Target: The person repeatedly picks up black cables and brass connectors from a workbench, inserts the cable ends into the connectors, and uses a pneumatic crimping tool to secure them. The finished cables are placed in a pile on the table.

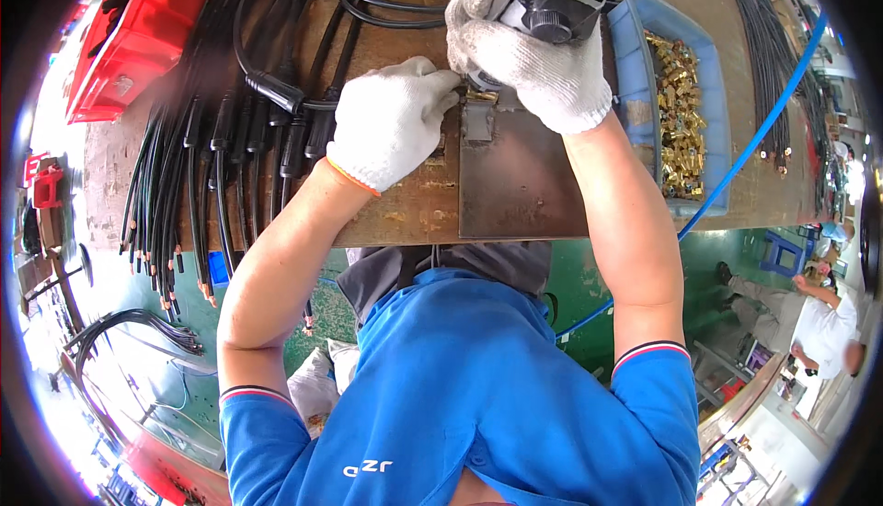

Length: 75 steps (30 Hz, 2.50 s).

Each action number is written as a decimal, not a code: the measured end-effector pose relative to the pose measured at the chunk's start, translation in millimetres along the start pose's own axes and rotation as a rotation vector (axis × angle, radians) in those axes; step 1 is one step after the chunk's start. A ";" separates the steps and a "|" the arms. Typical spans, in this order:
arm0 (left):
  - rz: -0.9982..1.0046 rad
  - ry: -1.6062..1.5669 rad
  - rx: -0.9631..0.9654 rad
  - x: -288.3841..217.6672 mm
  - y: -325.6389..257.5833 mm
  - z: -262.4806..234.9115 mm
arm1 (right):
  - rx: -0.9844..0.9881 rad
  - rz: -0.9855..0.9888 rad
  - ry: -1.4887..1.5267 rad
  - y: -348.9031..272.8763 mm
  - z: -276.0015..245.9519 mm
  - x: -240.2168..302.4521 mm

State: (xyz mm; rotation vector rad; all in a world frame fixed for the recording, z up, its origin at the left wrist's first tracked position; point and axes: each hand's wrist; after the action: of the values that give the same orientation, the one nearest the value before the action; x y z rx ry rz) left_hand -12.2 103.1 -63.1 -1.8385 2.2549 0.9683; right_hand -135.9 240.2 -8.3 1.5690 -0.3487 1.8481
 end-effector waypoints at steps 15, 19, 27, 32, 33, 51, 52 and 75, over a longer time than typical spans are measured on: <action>-0.002 0.074 0.079 0.7 6.2 -5.3 | -0.110 -0.136 0.028 -5.7 8.1 30.4; 0.026 0.101 0.023 5.8 -3.6 -4.2 | -0.197 -0.233 0.143 -9.9 -4.4 93.4; 0.042 0.044 0.073 -24.3 3.1 -50.6 | -0.848 0.158 -0.219 -54.1 -176.2 145.6; 0.106 -0.033 0.051 -31.7 -8.2 -64.0 | -0.769 0.483 -0.466 -91.6 -210.4 100.9; 0.102 -0.030 0.028 -34.2 -9.5 -65.4 | -0.728 0.615 -0.551 -99.2 -227.1 96.2; -0.006 -0.032 0.053 -53.0 -0.9 -75.5 | -0.125 0.334 -0.292 -91.2 14.0 17.3; -0.018 -0.042 0.055 -52.4 -3.3 -75.3 | -0.134 0.347 -0.271 -91.8 14.5 15.6; -0.045 0.263 0.099 12.5 -37.5 -133.5 | -0.174 0.397 0.160 -97.0 -16.7 28.3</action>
State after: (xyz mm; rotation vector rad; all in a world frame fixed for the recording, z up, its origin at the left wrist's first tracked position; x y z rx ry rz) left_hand 61.3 21.4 22.3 -2.0688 2.3412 0.6265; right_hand -87.5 330.5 -6.8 1.2903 -0.7708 2.1578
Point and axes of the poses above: each hand's wrist, its own y-axis towards the middle knuckle, its own z-axis out of the palm, x = y × z, and after that the axes turned 8 degrees about z, right-handed
